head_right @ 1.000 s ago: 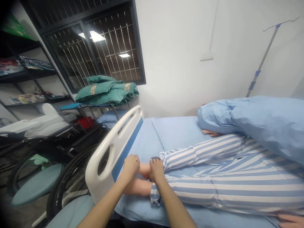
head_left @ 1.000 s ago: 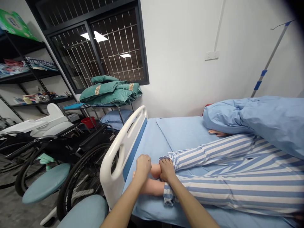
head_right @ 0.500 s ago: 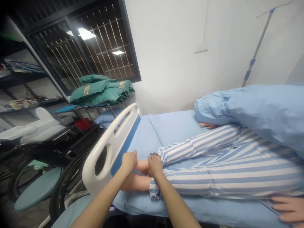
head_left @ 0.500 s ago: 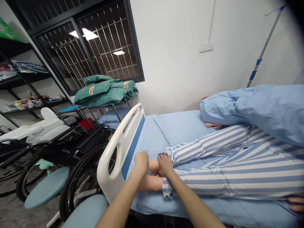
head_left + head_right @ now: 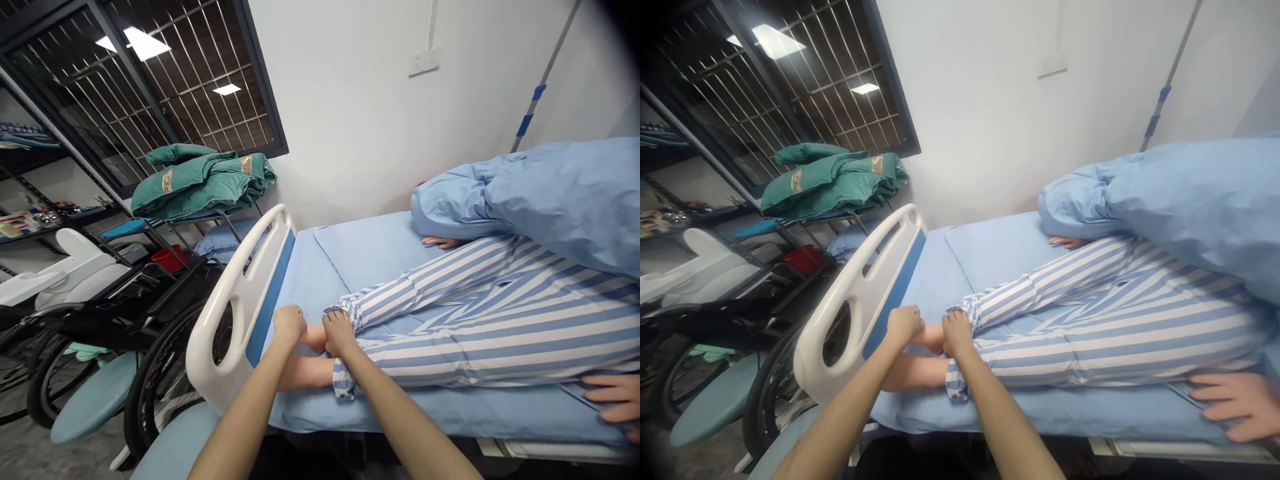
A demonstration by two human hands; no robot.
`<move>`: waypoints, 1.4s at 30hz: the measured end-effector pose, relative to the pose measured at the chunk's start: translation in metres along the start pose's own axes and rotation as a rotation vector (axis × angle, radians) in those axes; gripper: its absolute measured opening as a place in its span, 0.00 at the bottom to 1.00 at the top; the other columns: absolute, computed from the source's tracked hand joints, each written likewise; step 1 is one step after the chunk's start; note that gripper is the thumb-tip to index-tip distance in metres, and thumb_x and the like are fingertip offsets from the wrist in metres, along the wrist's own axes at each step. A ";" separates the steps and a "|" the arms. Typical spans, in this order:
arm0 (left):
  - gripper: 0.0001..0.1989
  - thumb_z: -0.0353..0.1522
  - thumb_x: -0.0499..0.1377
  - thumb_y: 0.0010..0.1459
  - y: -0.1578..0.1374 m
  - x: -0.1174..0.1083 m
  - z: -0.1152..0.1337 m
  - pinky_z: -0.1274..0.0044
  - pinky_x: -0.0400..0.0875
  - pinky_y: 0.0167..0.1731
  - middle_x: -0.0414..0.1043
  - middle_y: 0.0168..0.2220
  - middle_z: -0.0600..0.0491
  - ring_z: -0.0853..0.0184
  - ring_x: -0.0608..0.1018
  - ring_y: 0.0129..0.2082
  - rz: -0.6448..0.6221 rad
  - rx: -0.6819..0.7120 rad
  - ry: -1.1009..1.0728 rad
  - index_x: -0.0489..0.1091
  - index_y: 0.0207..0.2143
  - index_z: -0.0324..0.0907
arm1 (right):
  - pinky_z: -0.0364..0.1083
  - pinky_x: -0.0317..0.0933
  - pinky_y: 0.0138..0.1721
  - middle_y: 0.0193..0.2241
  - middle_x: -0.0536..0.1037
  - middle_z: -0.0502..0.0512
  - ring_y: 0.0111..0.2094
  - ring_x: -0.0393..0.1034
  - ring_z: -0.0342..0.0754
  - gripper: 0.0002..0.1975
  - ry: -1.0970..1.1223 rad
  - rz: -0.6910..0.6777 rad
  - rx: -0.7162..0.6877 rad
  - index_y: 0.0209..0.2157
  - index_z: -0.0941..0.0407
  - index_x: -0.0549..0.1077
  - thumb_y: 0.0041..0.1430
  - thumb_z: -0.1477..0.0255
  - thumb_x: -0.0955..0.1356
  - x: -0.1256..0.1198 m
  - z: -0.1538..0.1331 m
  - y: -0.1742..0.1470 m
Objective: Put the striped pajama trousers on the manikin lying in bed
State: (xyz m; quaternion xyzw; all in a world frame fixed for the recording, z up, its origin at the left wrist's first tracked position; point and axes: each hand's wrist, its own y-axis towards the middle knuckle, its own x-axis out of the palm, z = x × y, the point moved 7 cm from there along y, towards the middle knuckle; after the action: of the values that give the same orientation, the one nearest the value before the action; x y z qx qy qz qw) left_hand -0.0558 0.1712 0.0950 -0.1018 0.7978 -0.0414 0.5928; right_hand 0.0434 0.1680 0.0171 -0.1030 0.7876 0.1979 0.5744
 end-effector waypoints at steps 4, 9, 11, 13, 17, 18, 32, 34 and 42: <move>0.17 0.33 0.47 0.50 -0.007 -0.008 -0.002 0.73 0.64 0.34 0.71 0.37 0.42 0.60 0.73 0.37 0.096 0.001 -0.015 0.66 0.40 0.35 | 0.51 0.35 0.49 0.39 0.66 0.61 0.43 0.53 0.53 0.21 0.003 0.001 -0.003 0.39 0.60 0.65 0.37 0.75 0.65 -0.002 -0.001 -0.001; 0.17 0.36 0.45 0.52 -0.019 -0.012 -0.009 0.73 0.63 0.32 0.71 0.34 0.45 0.59 0.73 0.36 0.196 -0.062 -0.061 0.65 0.40 0.37 | 0.50 0.38 0.49 0.40 0.66 0.62 0.43 0.55 0.53 0.20 -0.002 0.021 -0.006 0.38 0.60 0.66 0.37 0.75 0.66 -0.005 -0.002 -0.003; 0.16 0.35 0.45 0.52 -0.022 -0.011 -0.013 0.74 0.63 0.32 0.71 0.34 0.46 0.61 0.73 0.35 0.222 -0.087 -0.094 0.65 0.40 0.38 | 0.50 0.39 0.49 0.41 0.66 0.62 0.43 0.55 0.53 0.20 -0.006 0.035 -0.003 0.38 0.60 0.66 0.36 0.75 0.66 -0.006 -0.002 -0.003; 0.15 0.34 0.44 0.53 -0.024 -0.009 -0.016 0.74 0.63 0.32 0.70 0.35 0.47 0.62 0.72 0.35 0.236 -0.090 -0.123 0.64 0.39 0.39 | 0.51 0.40 0.49 0.40 0.66 0.62 0.42 0.55 0.53 0.20 -0.005 0.036 -0.001 0.37 0.60 0.66 0.36 0.75 0.66 -0.006 -0.002 -0.003; 0.13 0.31 0.43 0.53 -0.026 -0.007 -0.019 0.75 0.62 0.33 0.69 0.36 0.49 0.65 0.72 0.35 0.228 -0.035 -0.190 0.63 0.38 0.41 | 0.51 0.40 0.49 0.38 0.67 0.61 0.42 0.55 0.53 0.21 0.001 0.028 0.003 0.37 0.60 0.66 0.35 0.74 0.66 -0.005 -0.002 -0.002; 0.13 0.31 0.43 0.53 -0.027 -0.007 -0.020 0.76 0.62 0.33 0.69 0.37 0.49 0.66 0.72 0.35 0.221 -0.017 -0.205 0.63 0.37 0.41 | 0.51 0.40 0.49 0.38 0.67 0.61 0.42 0.55 0.53 0.20 0.002 0.033 0.005 0.37 0.60 0.66 0.36 0.74 0.66 -0.005 -0.002 -0.002; 0.18 0.31 0.45 0.52 -0.031 -0.018 -0.018 0.70 0.66 0.32 0.72 0.36 0.40 0.58 0.74 0.36 0.063 0.057 0.039 0.66 0.43 0.34 | 0.51 0.39 0.49 0.40 0.66 0.61 0.43 0.55 0.54 0.21 0.012 0.022 -0.006 0.37 0.59 0.66 0.34 0.76 0.65 0.001 -0.003 -0.003; 0.18 0.29 0.49 0.48 -0.021 -0.018 -0.016 0.70 0.67 0.31 0.73 0.35 0.41 0.59 0.75 0.34 0.007 0.054 0.040 0.68 0.42 0.35 | 0.51 0.38 0.49 0.41 0.66 0.61 0.43 0.55 0.55 0.21 0.017 0.020 -0.015 0.37 0.59 0.66 0.34 0.76 0.65 0.001 -0.003 -0.002; 0.14 0.26 0.51 0.43 -0.001 -0.008 -0.015 0.69 0.69 0.25 0.73 0.32 0.39 0.57 0.75 0.29 -0.090 0.012 -0.016 0.73 0.32 0.35 | 0.51 0.38 0.49 0.40 0.66 0.60 0.43 0.55 0.54 0.22 0.002 0.014 -0.031 0.38 0.58 0.66 0.34 0.76 0.64 0.005 -0.003 -0.001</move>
State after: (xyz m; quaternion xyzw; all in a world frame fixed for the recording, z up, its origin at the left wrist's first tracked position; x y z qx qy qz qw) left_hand -0.0679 0.1707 0.1073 -0.1345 0.7873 -0.0722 0.5974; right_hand 0.0392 0.1659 0.0129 -0.1063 0.7859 0.2139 0.5704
